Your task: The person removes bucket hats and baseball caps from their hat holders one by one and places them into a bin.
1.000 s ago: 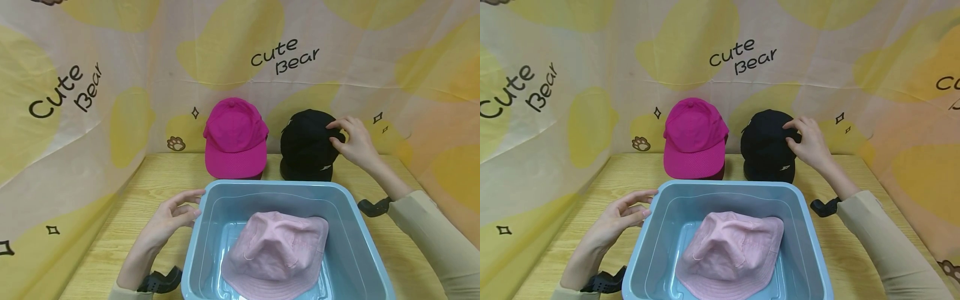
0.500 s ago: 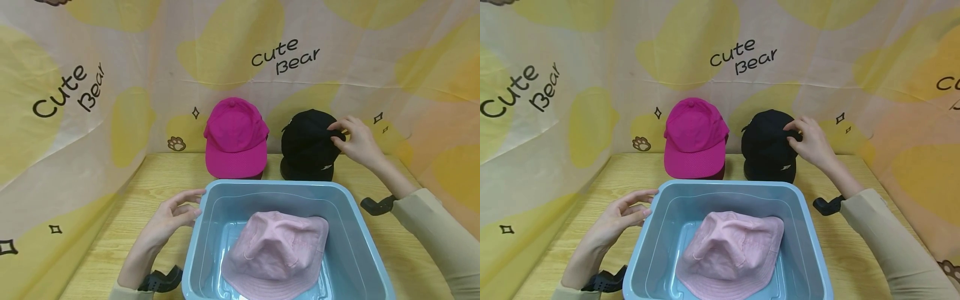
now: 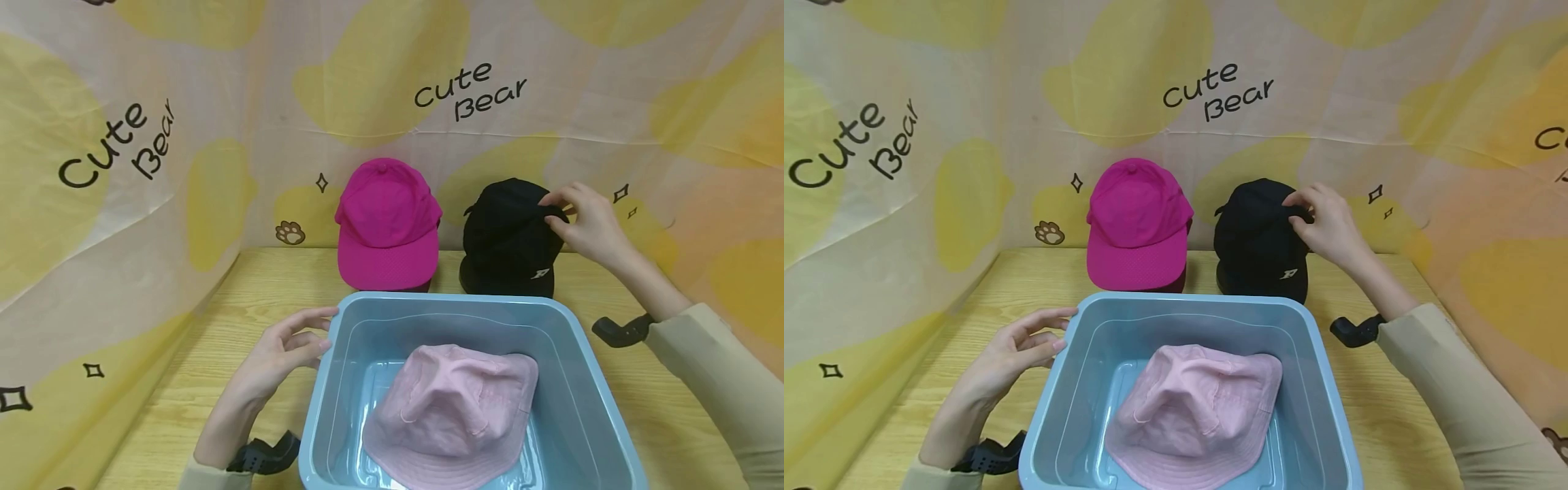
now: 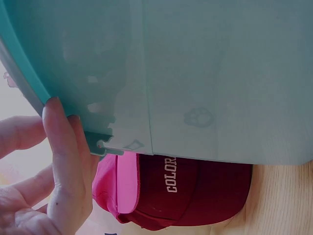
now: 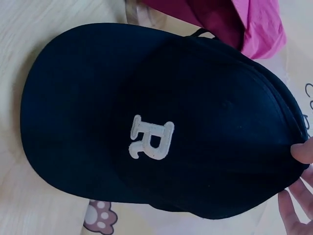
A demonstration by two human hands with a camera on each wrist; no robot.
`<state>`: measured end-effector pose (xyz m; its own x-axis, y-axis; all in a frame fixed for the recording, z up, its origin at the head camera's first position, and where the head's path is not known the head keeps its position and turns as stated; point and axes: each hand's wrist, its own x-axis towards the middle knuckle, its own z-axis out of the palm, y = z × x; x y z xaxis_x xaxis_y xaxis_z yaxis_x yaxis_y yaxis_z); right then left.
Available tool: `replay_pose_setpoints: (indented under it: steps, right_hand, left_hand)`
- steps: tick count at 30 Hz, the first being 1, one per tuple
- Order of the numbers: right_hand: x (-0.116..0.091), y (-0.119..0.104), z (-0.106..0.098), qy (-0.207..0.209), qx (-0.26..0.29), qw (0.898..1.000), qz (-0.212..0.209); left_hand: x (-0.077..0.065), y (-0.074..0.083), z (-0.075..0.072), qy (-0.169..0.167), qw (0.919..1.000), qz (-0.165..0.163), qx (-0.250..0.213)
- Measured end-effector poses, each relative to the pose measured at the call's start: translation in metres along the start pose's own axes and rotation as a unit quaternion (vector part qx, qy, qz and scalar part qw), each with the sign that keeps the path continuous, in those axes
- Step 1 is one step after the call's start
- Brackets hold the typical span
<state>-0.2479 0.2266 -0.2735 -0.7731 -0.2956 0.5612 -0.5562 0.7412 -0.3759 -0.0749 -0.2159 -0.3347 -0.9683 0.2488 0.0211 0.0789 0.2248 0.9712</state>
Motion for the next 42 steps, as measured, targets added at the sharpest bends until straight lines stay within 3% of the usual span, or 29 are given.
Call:
replay_pose_setpoints:
  steps: [32, 42]
  right_hand:
    - [0.034, -0.011, -0.015, 0.003, 0.009, 1.0, 0.001]
    - [0.037, -0.015, -0.023, 0.026, 0.009, 1.0, -0.005]
  left_hand:
    - [0.001, 0.005, 0.007, 0.007, 1.0, -0.006, -0.002]
    - [0.002, 0.008, 0.01, 0.004, 1.0, -0.002, 0.002]
